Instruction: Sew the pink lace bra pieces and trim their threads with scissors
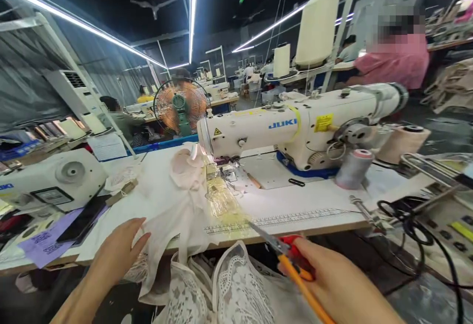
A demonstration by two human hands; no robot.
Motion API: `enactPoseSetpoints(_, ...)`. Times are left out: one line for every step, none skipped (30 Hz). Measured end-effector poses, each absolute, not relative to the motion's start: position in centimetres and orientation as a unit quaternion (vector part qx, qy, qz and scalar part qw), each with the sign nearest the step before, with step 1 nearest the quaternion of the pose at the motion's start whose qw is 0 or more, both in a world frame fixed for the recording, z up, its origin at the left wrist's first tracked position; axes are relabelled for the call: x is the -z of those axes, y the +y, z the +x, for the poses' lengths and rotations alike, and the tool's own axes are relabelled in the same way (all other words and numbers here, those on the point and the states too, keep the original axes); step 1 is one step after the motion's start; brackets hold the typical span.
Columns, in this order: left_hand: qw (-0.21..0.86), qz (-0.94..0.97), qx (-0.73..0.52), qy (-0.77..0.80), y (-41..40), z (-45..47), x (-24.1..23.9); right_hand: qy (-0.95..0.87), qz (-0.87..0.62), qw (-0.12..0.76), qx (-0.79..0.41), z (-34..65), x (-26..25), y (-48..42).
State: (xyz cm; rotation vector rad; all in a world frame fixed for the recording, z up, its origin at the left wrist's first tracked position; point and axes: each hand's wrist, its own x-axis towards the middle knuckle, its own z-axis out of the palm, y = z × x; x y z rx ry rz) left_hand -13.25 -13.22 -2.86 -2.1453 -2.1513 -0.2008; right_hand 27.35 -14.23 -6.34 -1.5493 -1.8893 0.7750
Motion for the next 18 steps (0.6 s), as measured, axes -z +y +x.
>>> enactPoseSetpoints(0.037, -0.675, 0.046, -0.735, -12.7, -13.7, 2.6, -0.728, -0.567, 0.248, -0.294, 24.9, 5.8, -13.1)
enactPoseSetpoints(0.026, -0.658, 0.034, -0.752, -12.4, -14.1, 2.6, -0.753, -0.553, 0.213, -0.285, 22.4, 5.1, -11.9)
enactPoseSetpoints(0.018, -0.648, 0.03, -0.76, -12.3, -14.5, 2.8, -0.768, -0.536, 0.204, -0.284, 20.1, 4.5, -10.7)
enactPoseSetpoints(0.01, -0.643, 0.031, -0.765, -12.4, -14.9, 3.1, -0.77, -0.533, 0.205, -0.285, 17.8, 3.9, -9.4)
enactPoseSetpoints(0.004, -0.637, 0.034, -0.77, -12.6, -15.3, 3.5, -0.771, -0.532, 0.206, -0.283, 15.7, 3.4, -8.1)
enactPoseSetpoints(0.0, -0.632, 0.041, -0.774, -12.8, -15.6, 4.0, -0.771, -0.535, 0.204, -0.277, 13.7, 3.0, -6.9)
enactPoseSetpoints(-0.002, -0.626, 0.053, -0.778, -12.9, -15.9, 4.5, -0.772, -0.537, 0.196, -0.278, 12.0, 2.7, -5.7)
enactPoseSetpoints(-0.003, -0.621, 0.068, -0.78, -13.0, -16.3, 5.0, -0.775, -0.535, 0.186, -0.282, 10.5, 2.6, -4.6)
enactPoseSetpoints(-0.005, -0.618, 0.086, -0.782, -13.1, -16.6, 5.5, -0.776, -0.533, 0.171, -0.289, 9.3, 2.6, -3.7)
enactPoseSetpoints(-0.01, -0.615, 0.106, -0.781, -13.1, -17.1, 5.8, -0.777, -0.53, 0.158, -0.299, 8.2, 2.7, -3.0)
enactPoseSetpoints(-0.018, -0.612, 0.128, -0.781, -13.1, -17.6, 6.0, -0.779, -0.525, 0.145, -0.311, 7.4, 2.9, -2.4)
enactPoseSetpoints(-0.028, -0.607, 0.152, -0.78, -13.2, -18.2, 6.1, -0.78, -0.519, 0.135, -0.324, 6.8, 3.0, -1.9)
enactPoseSetpoints(-0.041, -0.599, 0.178, -0.779, -13.4, -18.9, 6.0, -0.779, -0.512, 0.13, -0.337, 6.3, 3.1, -1.7)
enactPoseSetpoints(-0.053, -0.59, 0.205, -0.779, -13.7, -19.6, 5.8, -0.778, -0.504, 0.128, -0.351, 6.0, 3.1, -1.5)
enactPoseSetpoints(-0.065, -0.582, 0.228, -0.778, -14.2, -20.2, 5.4, -0.776, -0.496, 0.133, -0.367, 5.9, 3.0, -1.6)
enactPoseSetpoints(-0.081, -0.566, 0.267, -0.775, -14.7, -20.5, 5.0, -0.771, -0.487, 0.141, -0.386, 5.9, 2.7, -1.8)
enactPoseSetpoints(-0.101, -0.542, 0.321, -0.77, -15.1, -20.6, 4.6, -0.764, -0.475, 0.151, -0.409, 5.9, 2.4, -2.2)
enactPoseSetpoints(-0.124, -0.516, 0.379, -0.758, -15.4, -20.4, 4.3, -0.756, -0.461, 0.166, -0.434, 6.1, 1.9, -2.9)
